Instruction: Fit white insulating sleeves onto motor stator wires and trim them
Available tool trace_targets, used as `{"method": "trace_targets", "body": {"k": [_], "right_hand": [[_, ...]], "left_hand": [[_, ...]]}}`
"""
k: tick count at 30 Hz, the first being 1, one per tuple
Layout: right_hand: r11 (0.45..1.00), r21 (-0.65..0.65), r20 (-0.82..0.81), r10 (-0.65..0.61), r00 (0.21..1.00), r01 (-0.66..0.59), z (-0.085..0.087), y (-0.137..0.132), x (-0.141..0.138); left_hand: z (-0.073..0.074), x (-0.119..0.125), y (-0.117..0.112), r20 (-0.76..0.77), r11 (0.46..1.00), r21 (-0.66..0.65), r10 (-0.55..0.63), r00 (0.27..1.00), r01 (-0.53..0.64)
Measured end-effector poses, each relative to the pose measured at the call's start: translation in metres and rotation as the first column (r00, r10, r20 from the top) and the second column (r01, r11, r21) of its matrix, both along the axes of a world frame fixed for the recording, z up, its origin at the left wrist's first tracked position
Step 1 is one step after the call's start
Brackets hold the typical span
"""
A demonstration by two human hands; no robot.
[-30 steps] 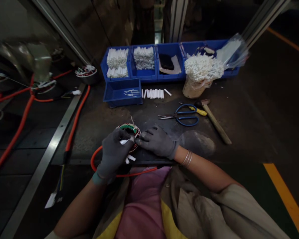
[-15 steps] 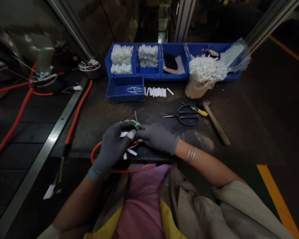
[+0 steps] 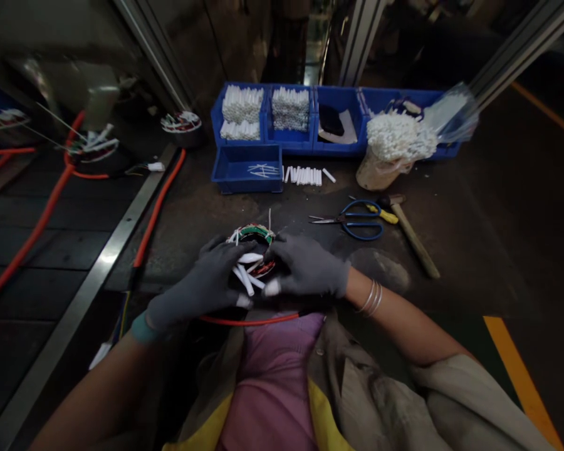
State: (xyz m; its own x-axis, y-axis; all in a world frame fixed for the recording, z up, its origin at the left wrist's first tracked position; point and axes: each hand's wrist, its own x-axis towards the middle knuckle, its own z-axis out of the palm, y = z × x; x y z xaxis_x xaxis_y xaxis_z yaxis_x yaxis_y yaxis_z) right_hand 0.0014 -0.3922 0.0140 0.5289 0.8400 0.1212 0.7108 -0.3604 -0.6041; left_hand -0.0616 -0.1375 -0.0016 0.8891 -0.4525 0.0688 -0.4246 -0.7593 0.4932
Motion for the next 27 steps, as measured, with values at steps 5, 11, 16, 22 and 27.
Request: {"method": "trace_targets", "body": {"k": [5, 11, 16, 22, 27], "right_hand": [[0.981, -0.036, 0.154, -0.184, 0.971, 0.192, 0.005, 0.021, -0.021], [0.948, 0.128, 0.01, -0.296, 0.955, 0.293, -0.012, 0.028, -0.03], [0.868, 0.216, -0.073, -0.443, 0.894, 0.448, -0.022, 0.035, -0.041], [0.765, 0.271, -0.347, -0.489, 0.8, 0.584, -0.03, 0.04, -0.048], [0.705, 0.393, -0.373, -0.465, 0.803, 0.591, -0.049, 0.044, -0.05]], "left_hand": [[-0.002, -0.001, 0.002, 0.032, 0.995, -0.089, 0.047, 0.998, -0.044], [0.005, 0.006, -0.004, -0.064, 0.957, -0.255, 0.13, 0.989, -0.142], [0.006, 0.008, -0.015, -0.082, 0.945, -0.233, 0.215, 0.973, -0.228], [0.005, 0.0, -0.014, -0.012, 0.974, -0.161, 0.158, 0.987, -0.158], [0.016, 0.002, -0.012, -0.14, 0.954, -0.246, 0.138, 0.98, -0.17]]}}
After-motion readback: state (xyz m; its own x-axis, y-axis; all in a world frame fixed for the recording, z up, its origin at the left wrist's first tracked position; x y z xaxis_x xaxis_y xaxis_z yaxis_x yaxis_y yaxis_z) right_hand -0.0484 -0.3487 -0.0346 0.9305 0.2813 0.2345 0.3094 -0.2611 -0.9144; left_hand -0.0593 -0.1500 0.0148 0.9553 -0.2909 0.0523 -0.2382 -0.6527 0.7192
